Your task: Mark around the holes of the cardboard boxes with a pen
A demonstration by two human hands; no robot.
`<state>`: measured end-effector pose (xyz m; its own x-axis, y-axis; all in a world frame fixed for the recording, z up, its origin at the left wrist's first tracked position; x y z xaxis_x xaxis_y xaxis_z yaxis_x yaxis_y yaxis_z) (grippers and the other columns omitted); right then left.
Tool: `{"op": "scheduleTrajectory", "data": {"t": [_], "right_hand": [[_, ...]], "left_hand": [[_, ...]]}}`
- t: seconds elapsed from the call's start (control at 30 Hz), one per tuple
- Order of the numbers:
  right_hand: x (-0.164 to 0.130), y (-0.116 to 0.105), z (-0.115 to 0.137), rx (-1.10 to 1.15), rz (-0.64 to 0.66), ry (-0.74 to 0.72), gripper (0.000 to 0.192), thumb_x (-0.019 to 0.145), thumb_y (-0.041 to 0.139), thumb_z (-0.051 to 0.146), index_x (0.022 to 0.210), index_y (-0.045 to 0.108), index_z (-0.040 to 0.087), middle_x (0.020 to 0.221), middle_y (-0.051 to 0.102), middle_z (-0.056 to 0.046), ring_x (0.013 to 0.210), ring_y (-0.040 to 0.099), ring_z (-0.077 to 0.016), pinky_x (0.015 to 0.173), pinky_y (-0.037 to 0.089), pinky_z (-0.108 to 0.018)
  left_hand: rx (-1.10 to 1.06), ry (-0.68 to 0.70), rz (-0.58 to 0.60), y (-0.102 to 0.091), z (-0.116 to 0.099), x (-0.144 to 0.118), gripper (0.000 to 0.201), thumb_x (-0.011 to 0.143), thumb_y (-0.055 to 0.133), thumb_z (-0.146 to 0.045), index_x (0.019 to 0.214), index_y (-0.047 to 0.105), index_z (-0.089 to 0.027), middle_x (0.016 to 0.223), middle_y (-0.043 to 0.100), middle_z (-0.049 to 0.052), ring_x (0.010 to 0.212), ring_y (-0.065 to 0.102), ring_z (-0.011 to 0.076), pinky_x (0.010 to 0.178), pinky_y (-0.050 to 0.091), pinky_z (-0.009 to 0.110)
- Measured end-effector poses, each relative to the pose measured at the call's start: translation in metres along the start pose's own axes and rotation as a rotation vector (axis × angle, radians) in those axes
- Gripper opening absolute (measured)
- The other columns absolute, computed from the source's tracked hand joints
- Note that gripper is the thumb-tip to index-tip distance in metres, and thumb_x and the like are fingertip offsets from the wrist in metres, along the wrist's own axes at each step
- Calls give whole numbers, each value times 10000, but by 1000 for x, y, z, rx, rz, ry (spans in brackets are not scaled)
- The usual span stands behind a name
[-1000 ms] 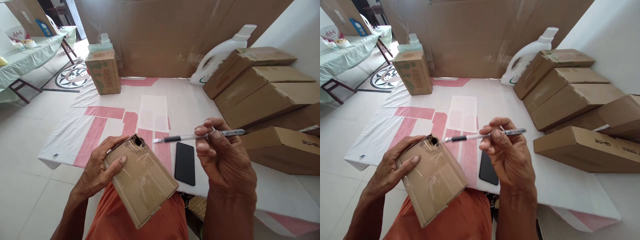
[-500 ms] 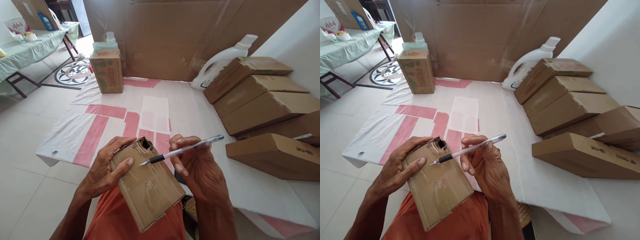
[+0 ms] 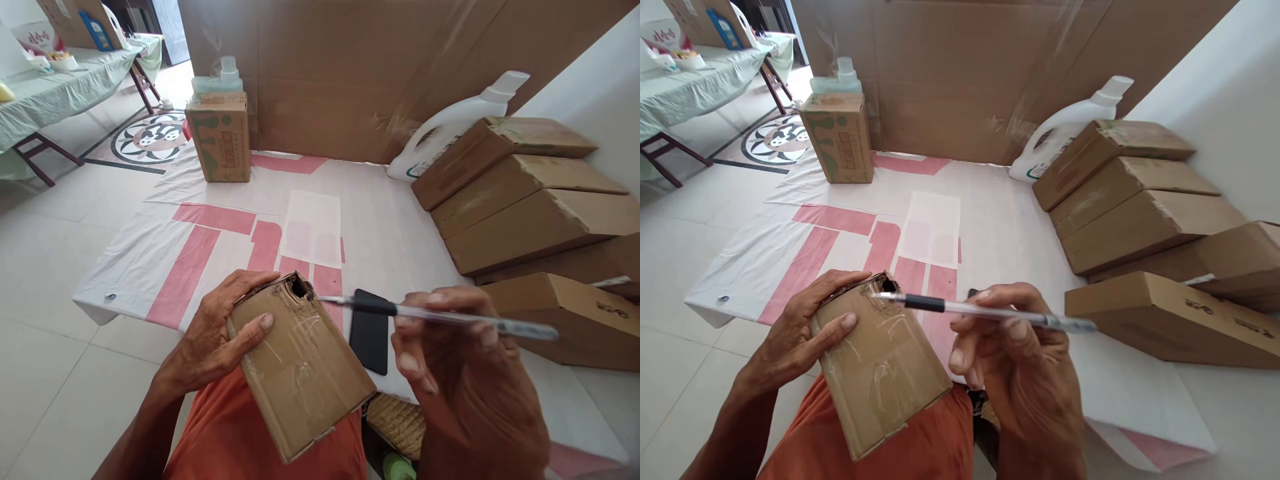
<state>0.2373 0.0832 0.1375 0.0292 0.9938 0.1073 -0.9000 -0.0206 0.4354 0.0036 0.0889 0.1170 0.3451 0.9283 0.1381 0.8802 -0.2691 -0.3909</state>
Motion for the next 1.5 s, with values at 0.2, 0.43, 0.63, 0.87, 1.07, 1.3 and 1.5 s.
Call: {"op": "scheduleTrajectory", "data": {"t": [0.2, 0.43, 0.63, 0.87, 1.07, 1.3, 1.5], "right_hand": [[-6, 10, 15, 15, -10, -82, 164, 871, 882, 328, 803, 748, 261, 655, 489, 45, 408, 412, -78, 303, 325, -211], [-19, 17, 15, -108, 54, -6, 261, 1011, 685, 460, 1106, 876, 309, 726, 764, -63, 509, 672, -197, 501, 591, -319], [-30, 20, 26, -272, 52, -172, 151, 1005, 731, 315, 1076, 861, 285, 747, 747, -39, 655, 671, -183, 552, 558, -279], [-33, 13, 24, -311, -34, -175, 110, 995, 757, 327, 965, 835, 255, 637, 656, -12, 539, 594, -161, 490, 464, -297], [-42, 17, 23, -452, -139, -185, 77, 979, 767, 320, 965, 834, 285, 643, 668, -6, 573, 620, -181, 536, 436, -325], [-44, 19, 23, -461, -144, -120, 142, 1023, 712, 353, 1014, 838, 289, 710, 709, -17, 614, 662, -198, 583, 471, -341], [-41, 22, 21, -497, -117, -160, 115, 1004, 737, 326, 999, 845, 287, 682, 691, -20, 592, 652, -202, 556, 483, -341]], "left_hand": [[-5, 56, 46, 8, -8, 0, 460, 1033, 662, -327, 1490, 629, -294, 1427, 686, 88, 1296, 645, 268, 1112, 525, 403], [-23, 127, 144, 23, -20, 2, 534, 1007, 677, -295, 1535, 601, -295, 1461, 682, 101, 1330, 639, 282, 1131, 537, 428], [-27, 151, 148, 27, -23, 1, 515, 1006, 682, -304, 1516, 610, -292, 1455, 690, 103, 1335, 643, 285, 1137, 538, 433], [-30, 124, 165, 29, -23, 1, 522, 1005, 681, -282, 1519, 596, -301, 1492, 664, 83, 1344, 631, 267, 1138, 526, 405], [-38, 131, 160, 31, -25, 4, 517, 999, 691, -268, 1509, 608, -290, 1482, 671, 88, 1347, 633, 266, 1140, 524, 397], [-38, 132, 154, 31, -24, 4, 506, 1007, 688, -260, 1505, 604, -292, 1467, 679, 66, 1333, 636, 231, 1130, 512, 344], [-42, 129, 158, 31, -26, 3, 503, 1007, 685, -250, 1502, 606, -290, 1462, 678, 58, 1335, 628, 223, 1141, 501, 338]]}}
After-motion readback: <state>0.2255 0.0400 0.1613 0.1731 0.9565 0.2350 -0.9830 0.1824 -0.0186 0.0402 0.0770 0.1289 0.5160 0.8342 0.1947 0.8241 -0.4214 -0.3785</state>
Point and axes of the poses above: each hand's wrist, its own x-axis towards the middle knuckle, its own y-axis out of the palm, z = x × y, the point moved 10 cm from there along x, towards the middle knuckle
